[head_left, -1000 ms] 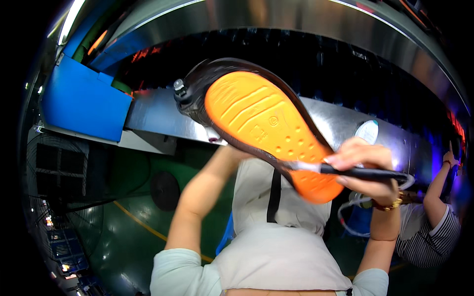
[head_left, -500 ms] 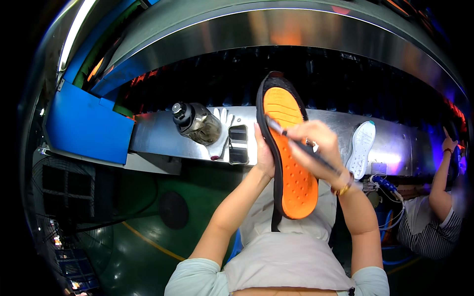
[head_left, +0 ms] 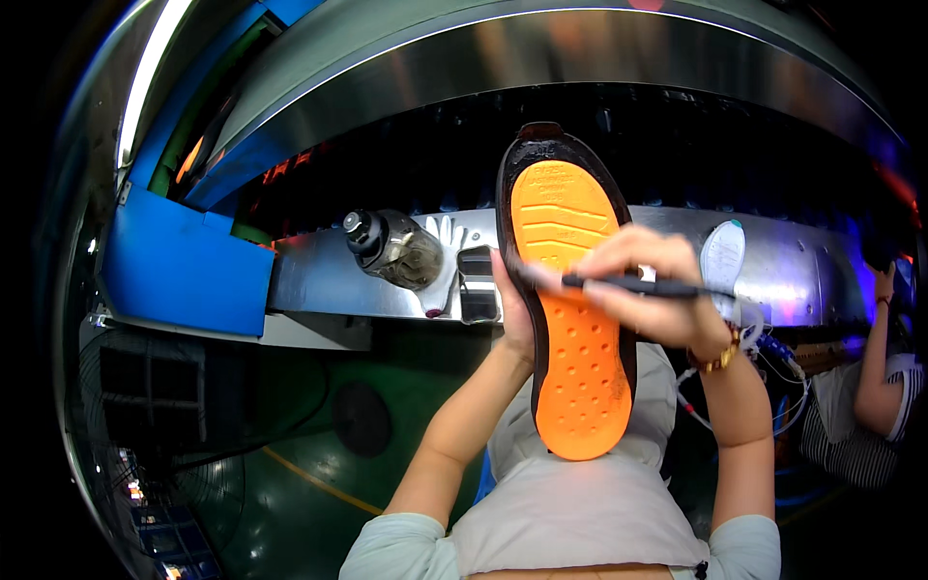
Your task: The person picks up orange and gray shoe soles from a conveyor belt one at a time and applies black paint to the edges using a brush. The person rotates each sole to cover all sides and returns it to the belt after painting.
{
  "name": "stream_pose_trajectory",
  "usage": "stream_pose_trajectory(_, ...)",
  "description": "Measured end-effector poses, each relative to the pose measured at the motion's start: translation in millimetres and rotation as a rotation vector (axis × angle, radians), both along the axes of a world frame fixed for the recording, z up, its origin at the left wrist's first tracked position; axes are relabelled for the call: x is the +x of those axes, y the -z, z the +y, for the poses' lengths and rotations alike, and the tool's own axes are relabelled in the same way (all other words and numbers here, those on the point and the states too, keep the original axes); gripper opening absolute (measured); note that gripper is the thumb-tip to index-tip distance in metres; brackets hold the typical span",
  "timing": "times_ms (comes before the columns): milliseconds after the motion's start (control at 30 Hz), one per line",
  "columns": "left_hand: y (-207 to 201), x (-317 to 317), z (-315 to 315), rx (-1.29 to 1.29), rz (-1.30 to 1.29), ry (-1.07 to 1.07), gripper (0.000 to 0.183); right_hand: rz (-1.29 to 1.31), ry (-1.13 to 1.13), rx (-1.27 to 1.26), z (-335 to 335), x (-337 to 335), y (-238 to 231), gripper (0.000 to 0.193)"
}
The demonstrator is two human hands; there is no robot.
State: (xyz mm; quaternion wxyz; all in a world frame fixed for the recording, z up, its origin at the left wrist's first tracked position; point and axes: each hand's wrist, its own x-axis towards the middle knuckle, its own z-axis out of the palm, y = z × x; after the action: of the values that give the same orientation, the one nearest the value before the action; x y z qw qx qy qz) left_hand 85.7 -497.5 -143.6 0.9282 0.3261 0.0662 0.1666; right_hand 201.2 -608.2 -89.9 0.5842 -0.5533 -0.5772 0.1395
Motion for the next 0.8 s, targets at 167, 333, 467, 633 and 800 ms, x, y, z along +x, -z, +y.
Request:
stream_pose_trajectory(167,13.9,-3.8,15.1,0.044,-0.022,-0.099,0.085,0.429,-0.281,-0.046,-22.5,-10.9,0.3,0.016)
stream_pose_trajectory(333,-1.3,6.7,20.8,-0.012,-0.271,0.018,0.093,0.157,-0.213,-0.050,-26.3,-16.8,2.7,0.017)
stream_pose_trajectory(467,-5.7,8.7,32.9,-0.047,-0.410,-0.091,0.099,0.321,-0.192,-0.050,-34.7,-16.1,0.1,0.016)
stream_pose_trajectory(633,-15.3,8.7,46.7,-0.041,-0.474,-0.094,0.099,0.042,-0.288,-0.147,-41.1,-19.2,3.1,0.020)
stream_pose_trajectory(800,-19.3,9.0,52.2,-0.038,-0.458,-0.087,0.099,0.191,-0.057,-0.190,-50.2,-4.6,20.2,0.019)
